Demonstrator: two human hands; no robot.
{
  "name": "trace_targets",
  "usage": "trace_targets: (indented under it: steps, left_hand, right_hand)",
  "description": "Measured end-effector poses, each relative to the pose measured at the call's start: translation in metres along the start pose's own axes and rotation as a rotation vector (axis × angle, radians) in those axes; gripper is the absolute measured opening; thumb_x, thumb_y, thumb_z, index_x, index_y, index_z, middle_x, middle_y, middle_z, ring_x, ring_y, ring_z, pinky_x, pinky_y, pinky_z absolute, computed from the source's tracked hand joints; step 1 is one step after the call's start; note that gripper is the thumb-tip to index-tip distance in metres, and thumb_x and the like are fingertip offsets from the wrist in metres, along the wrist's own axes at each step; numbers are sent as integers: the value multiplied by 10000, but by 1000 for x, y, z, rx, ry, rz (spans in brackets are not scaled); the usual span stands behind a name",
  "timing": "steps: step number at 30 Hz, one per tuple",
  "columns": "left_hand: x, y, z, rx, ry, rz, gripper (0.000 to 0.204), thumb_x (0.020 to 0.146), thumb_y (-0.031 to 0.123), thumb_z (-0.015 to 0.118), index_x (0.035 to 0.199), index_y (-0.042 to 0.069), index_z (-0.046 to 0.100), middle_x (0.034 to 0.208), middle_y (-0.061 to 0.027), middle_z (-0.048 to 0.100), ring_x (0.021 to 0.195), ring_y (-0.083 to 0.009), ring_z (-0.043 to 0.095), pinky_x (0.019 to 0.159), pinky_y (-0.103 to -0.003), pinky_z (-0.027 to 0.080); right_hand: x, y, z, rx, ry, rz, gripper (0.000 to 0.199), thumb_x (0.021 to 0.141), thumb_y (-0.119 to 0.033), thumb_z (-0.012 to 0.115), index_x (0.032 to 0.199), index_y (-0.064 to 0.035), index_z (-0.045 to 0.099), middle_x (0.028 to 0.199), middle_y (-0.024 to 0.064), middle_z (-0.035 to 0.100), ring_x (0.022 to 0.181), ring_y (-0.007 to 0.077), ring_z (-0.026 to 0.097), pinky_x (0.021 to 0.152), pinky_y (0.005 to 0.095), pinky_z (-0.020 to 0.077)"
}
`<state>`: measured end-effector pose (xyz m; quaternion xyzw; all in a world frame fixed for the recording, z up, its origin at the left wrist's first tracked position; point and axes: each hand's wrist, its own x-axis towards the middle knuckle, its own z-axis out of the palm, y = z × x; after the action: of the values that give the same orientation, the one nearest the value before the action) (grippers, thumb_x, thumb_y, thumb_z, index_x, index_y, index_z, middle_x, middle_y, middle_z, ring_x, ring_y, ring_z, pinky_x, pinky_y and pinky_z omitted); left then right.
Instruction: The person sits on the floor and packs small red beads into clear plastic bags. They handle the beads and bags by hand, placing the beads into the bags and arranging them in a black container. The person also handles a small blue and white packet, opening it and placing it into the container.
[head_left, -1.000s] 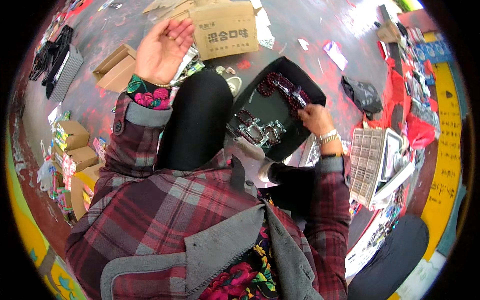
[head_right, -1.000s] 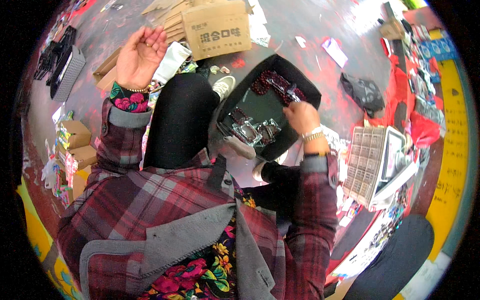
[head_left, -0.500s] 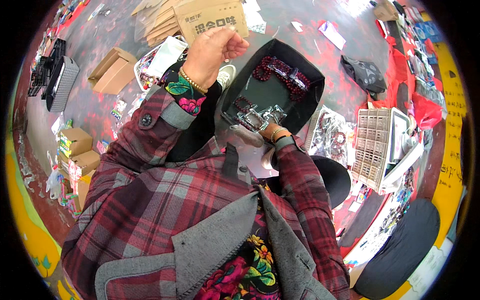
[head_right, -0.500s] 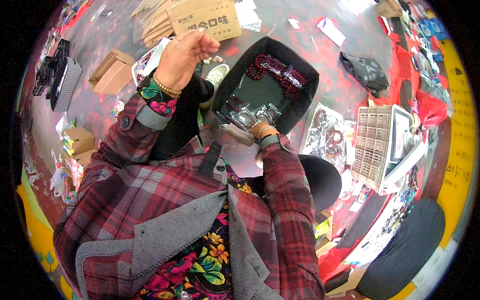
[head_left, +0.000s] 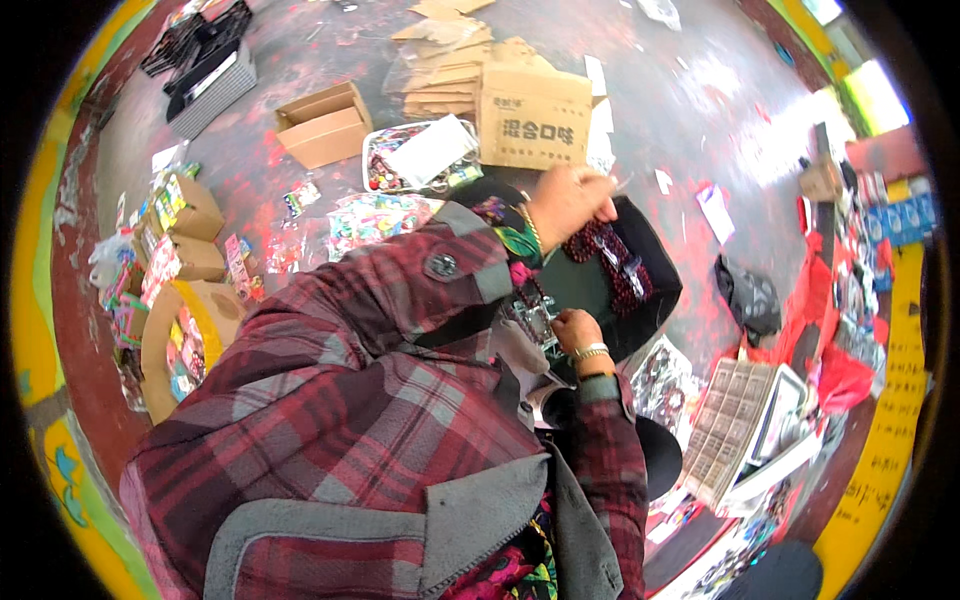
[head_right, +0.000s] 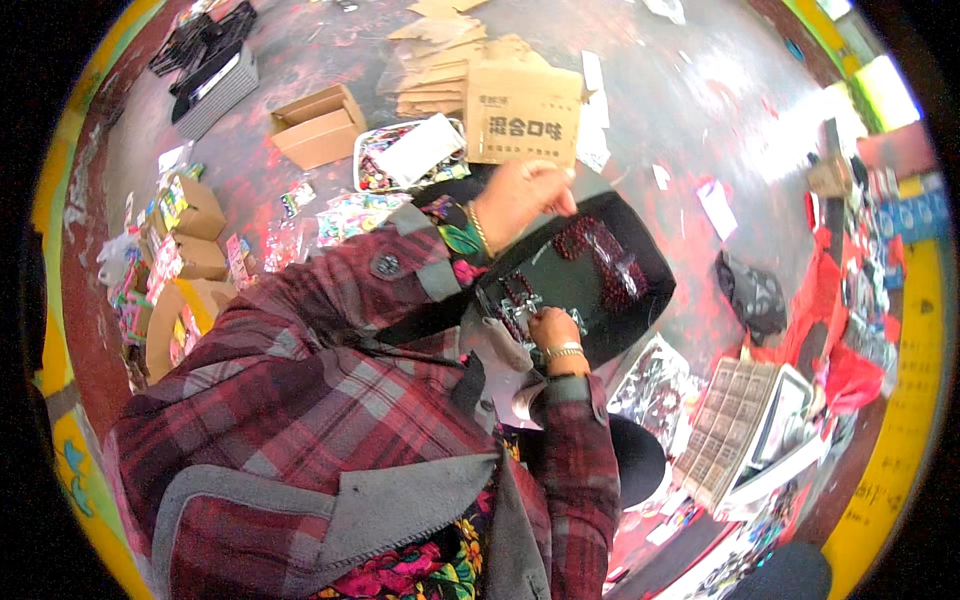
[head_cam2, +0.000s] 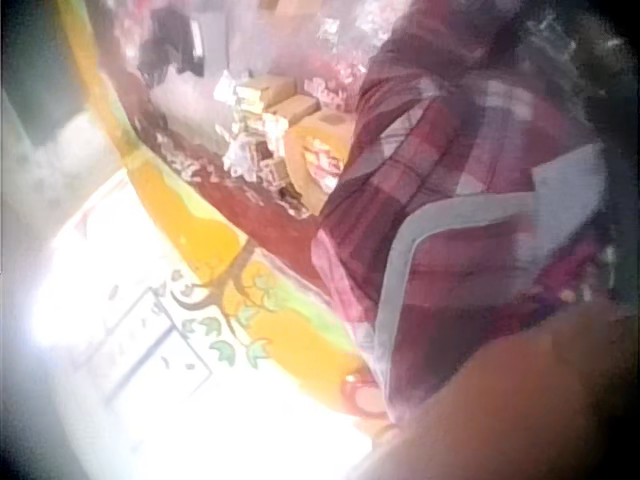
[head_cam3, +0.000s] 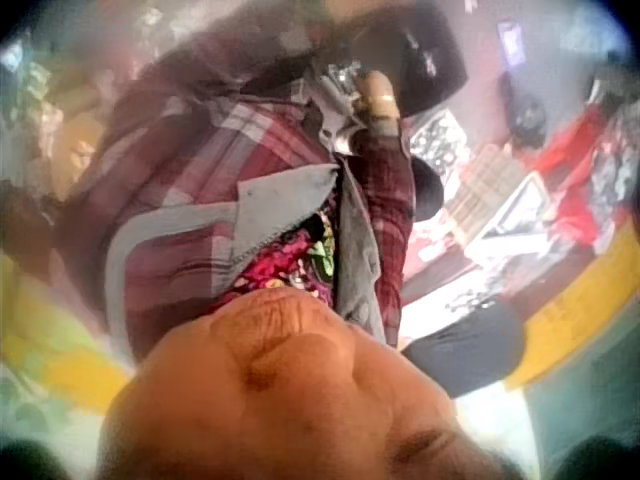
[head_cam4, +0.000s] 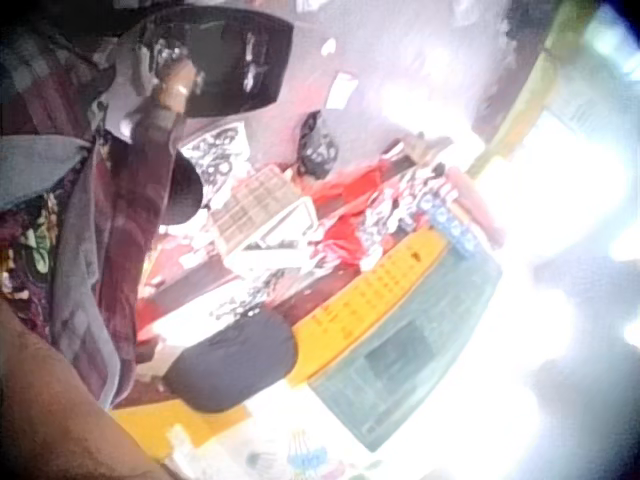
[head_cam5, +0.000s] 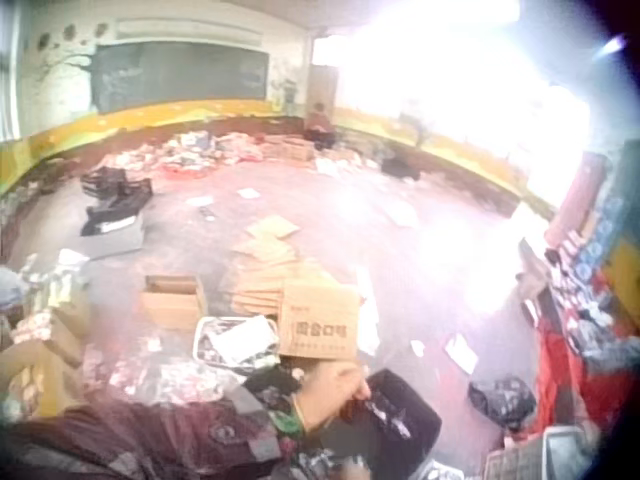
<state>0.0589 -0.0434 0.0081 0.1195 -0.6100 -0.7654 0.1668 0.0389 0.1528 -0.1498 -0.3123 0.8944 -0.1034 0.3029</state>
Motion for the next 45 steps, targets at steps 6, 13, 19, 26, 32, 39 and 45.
trace_targets:
  steps: [6,13,19,26,32,39,45]
  left_hand:
    - [-22,23,-15,-20,-11,125,310,891,220,479,722,-3,612,665,-50,604,641,-92,539,615,-231,426]
    - [-21,16,-123,394,196,462,218,860,131,439,810,1,607,816,-75,620,733,-133,564,686,-257,450]
    - [-72,35,-132,568,50,338,198,877,128,488,1006,0,569,1027,-99,593,993,-196,536,893,-307,387]
    - [-76,34,-93,1313,-290,598,316,715,175,660,997,54,584,1144,-107,546,1139,-296,461,970,-452,329]
    - [-71,37,-103,1298,-257,525,260,694,131,656,939,55,612,1113,-107,569,1110,-294,485,960,-450,334]
    - [-62,38,-123,1295,-184,411,226,671,44,598,897,48,616,1056,-107,598,1068,-316,514,928,-463,353]
    - [-57,35,-132,1309,-138,313,231,661,40,576,889,31,608,1039,-137,596,1060,-346,514,923,-481,355]
  right_hand:
    - [-67,-43,-80,-113,175,-152,309,774,-334,570,726,-37,638,692,199,594,686,373,584,611,448,453]
    - [-89,4,-73,-72,172,-113,323,797,-318,543,688,-17,587,685,220,573,675,403,557,600,479,429]
    - [-65,-6,-57,-112,-32,-221,260,784,-278,526,767,-39,626,723,203,602,708,380,588,647,463,465]
    - [3,-3,-57,-208,-228,-236,310,762,-305,555,907,-41,629,885,195,621,852,354,589,755,423,467]
    - [82,47,-23,-133,-237,41,455,803,-335,559,1143,-32,553,1092,185,581,1035,324,543,894,369,427]
    - [160,80,36,4,-161,217,539,785,-371,595,1225,-78,492,1260,192,448,1142,338,462,936,375,402]
    - [214,101,61,33,-148,256,550,776,-362,610,1248,-115,471,1402,178,247,1187,336,418,963,382,390]
